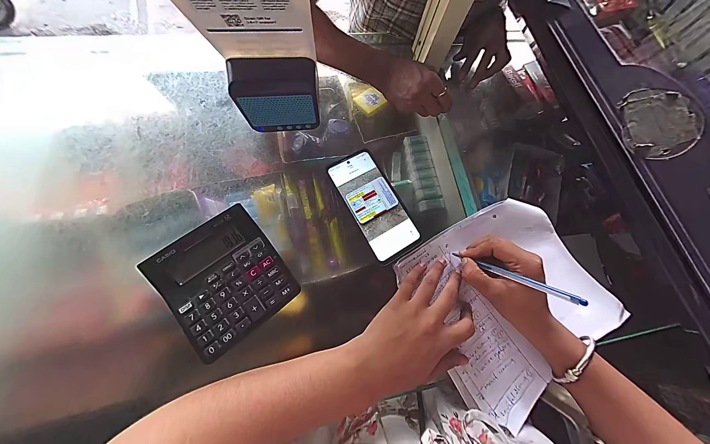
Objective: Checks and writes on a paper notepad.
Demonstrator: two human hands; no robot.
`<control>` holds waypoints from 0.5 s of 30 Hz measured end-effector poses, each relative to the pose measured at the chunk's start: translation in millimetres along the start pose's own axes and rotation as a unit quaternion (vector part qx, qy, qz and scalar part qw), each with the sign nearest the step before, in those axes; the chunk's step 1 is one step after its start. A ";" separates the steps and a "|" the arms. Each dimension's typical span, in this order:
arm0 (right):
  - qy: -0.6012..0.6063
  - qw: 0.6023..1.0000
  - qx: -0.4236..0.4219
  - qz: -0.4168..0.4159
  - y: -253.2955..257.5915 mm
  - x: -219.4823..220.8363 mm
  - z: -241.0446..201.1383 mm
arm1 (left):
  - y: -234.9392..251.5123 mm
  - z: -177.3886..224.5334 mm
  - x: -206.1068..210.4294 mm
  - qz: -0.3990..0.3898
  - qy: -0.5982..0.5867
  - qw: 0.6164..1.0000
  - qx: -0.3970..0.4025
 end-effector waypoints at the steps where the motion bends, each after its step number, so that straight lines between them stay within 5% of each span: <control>1: -0.008 1.000 -0.006 0.002 -0.3 0.0 -0.8 | 0.1 0.0 -0.1 -0.001 -0.002 1.000 0.000; 15: -0.012 1.000 0.000 -0.006 0.9 -1.2 -0.2 | -0.3 -1.1 0.7 -0.001 -0.014 1.000 0.000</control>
Point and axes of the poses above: each hand's wrist, its own y-axis towards the middle knuckle, its own x-axis out of the palm, z = x × y, the point moved 8 cm from there along y, towards the middle knuckle, and after that the axes turned 10 degrees about -y, right-handed, at the moved point
